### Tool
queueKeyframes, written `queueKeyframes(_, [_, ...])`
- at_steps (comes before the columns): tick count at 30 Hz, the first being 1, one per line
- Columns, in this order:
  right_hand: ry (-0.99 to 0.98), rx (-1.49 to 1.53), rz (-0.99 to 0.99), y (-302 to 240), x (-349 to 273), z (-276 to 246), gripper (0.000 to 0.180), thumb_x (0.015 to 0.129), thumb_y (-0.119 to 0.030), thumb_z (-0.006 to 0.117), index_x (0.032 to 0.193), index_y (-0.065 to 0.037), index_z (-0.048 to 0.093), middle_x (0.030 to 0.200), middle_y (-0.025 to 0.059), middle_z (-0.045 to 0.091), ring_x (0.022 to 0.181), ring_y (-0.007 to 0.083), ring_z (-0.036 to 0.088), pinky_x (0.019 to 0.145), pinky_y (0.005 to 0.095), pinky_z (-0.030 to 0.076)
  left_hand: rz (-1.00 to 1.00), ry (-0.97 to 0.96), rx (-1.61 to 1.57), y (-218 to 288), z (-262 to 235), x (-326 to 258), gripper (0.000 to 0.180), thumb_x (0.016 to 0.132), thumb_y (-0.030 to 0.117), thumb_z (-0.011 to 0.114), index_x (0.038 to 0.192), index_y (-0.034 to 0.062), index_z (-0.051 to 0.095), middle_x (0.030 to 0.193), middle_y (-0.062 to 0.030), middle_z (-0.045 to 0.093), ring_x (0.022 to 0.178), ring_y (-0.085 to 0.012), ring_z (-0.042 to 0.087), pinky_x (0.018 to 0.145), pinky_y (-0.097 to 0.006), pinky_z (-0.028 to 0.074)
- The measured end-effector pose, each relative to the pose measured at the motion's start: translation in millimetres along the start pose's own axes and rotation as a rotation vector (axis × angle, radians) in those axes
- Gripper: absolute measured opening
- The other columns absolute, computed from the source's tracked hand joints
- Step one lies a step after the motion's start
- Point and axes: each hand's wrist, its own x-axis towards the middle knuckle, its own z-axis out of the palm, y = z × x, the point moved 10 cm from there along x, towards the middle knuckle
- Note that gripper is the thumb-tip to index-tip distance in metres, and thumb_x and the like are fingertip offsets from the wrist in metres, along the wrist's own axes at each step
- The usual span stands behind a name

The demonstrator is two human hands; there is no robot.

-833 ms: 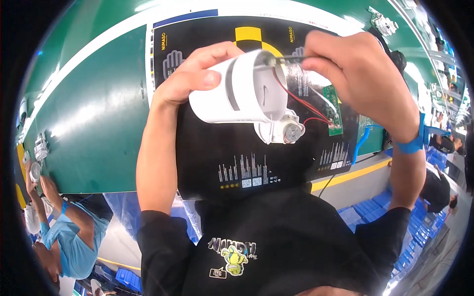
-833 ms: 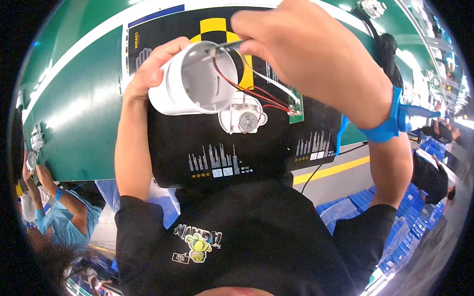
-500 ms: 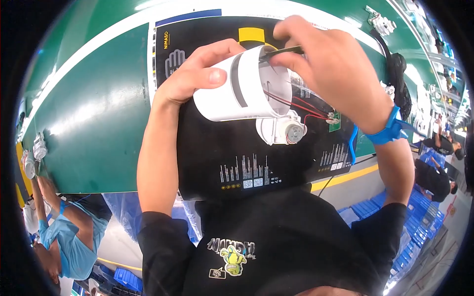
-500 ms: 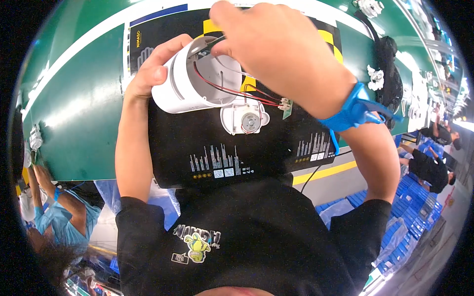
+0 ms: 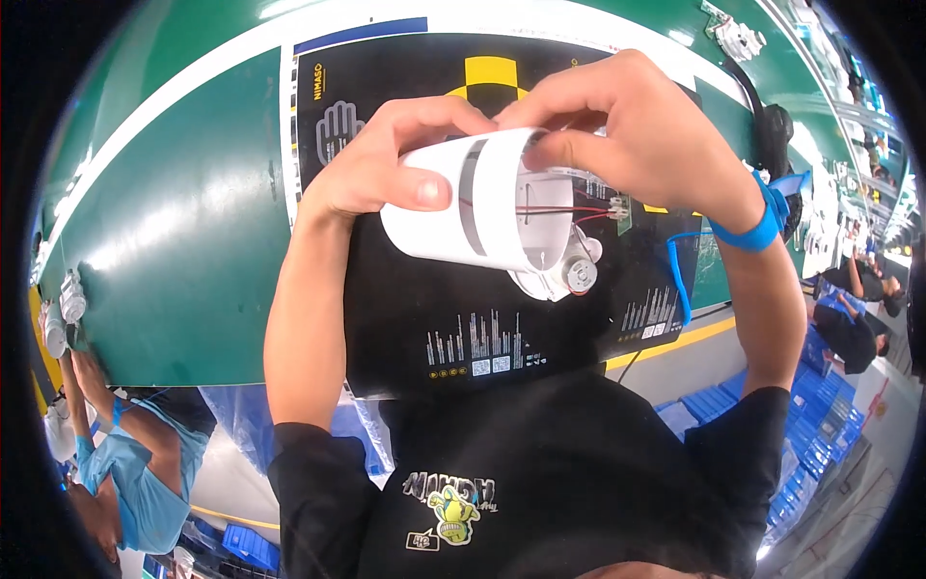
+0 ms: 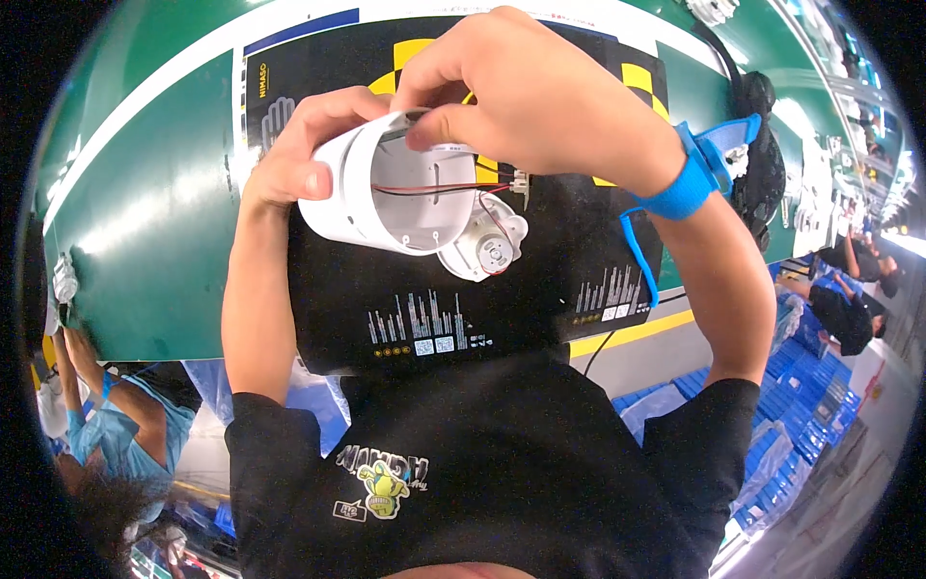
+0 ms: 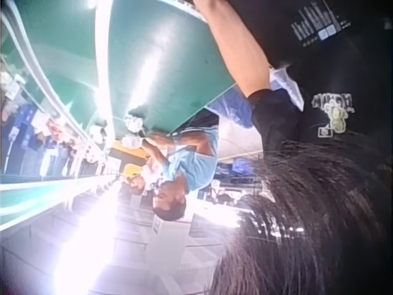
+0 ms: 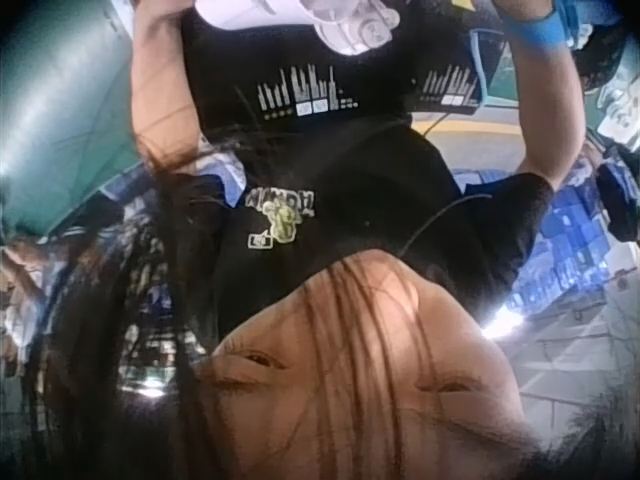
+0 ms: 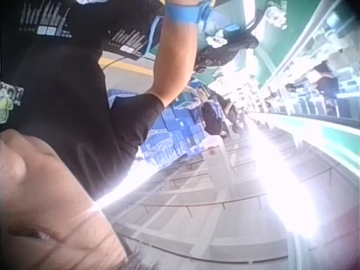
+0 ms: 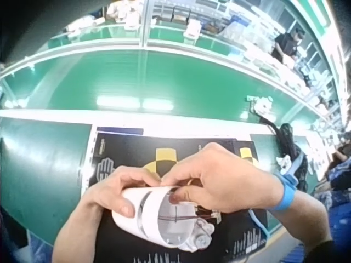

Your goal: Assemble internal electronic components, such as circuit boards and lenses, into a security camera housing.

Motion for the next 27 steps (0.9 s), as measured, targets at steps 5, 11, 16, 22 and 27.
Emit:
queueKeyframes(5, [0.032,-0.128,-0.071,-21.3,3.5,1.7,0.014,0.076,0.003,0.067,0.088,0.001,0.072,0.079,0.0129,0.07,0.07,0.0223,0.068,0.064,0.0271,0.053,0.025,0.034,-0.027,-0.7,0.2,-5.7,0.064,0.059,0.031,0.083,0.111,-0.0012,0.063,0.1,-0.0084,0.062,0.092,-0.0169,0.06,0.083,-0.029,0.046])
queueKeyframes(11, [0.141,-0.194,-0.145,-17.9,1.2,-3.3,0.011,0.074,0.002,0.067,0.083,0.002,0.071,0.074,0.0134,0.068,0.065,0.0234,0.067,0.061,0.0279,0.052,0.022,0.016,-0.021,-1.2,3.3,-2.3,0.071,0.058,0.033,0.085,0.112,-0.0054,0.06,0.105,-0.01,0.061,0.094,-0.0189,0.059,0.083,-0.03,0.047])
queueKeyframes(16, [0.06,-0.047,-0.073,-11.2,1.8,2.1,0.017,0.07,-0.008,0.072,0.084,0.002,0.071,0.073,0.0175,0.066,0.066,0.0291,0.065,0.065,0.036,0.051,0.057,0.016,0.018,-0.3,0.9,-7.0,0.078,0.058,0.037,0.086,0.116,-0.0075,0.057,0.112,-0.0142,0.06,0.101,-0.0217,0.059,0.089,-0.034,0.045])
queueKeyframes(22, [0.083,0.306,-0.017,30.2,-11.4,-21.2,0.019,0.084,-0.011,0.068,0.101,-0.005,0.072,0.096,0.0089,0.07,0.086,0.0183,0.067,0.079,0.0279,0.054,0.013,0.02,0.057,-3.3,0.6,-3.0,0.082,0.061,0.05,0.081,0.117,-0.0057,0.058,0.111,-0.0135,0.062,0.102,-0.0217,0.059,0.09,-0.034,0.045])
queueKeyframes(27, [0.1,0.261,-0.128,16.8,-14.4,-10.0,0.018,0.083,-0.011,0.069,0.1,-0.005,0.072,0.095,0.0075,0.069,0.085,0.0182,0.065,0.076,0.0277,0.053,-0.018,-0.043,0.035,-3.1,-0.2,-4.1,0.082,0.061,0.05,0.08,0.117,-0.0065,0.058,0.111,-0.0147,0.062,0.103,-0.0225,0.059,0.091,-0.034,0.044])
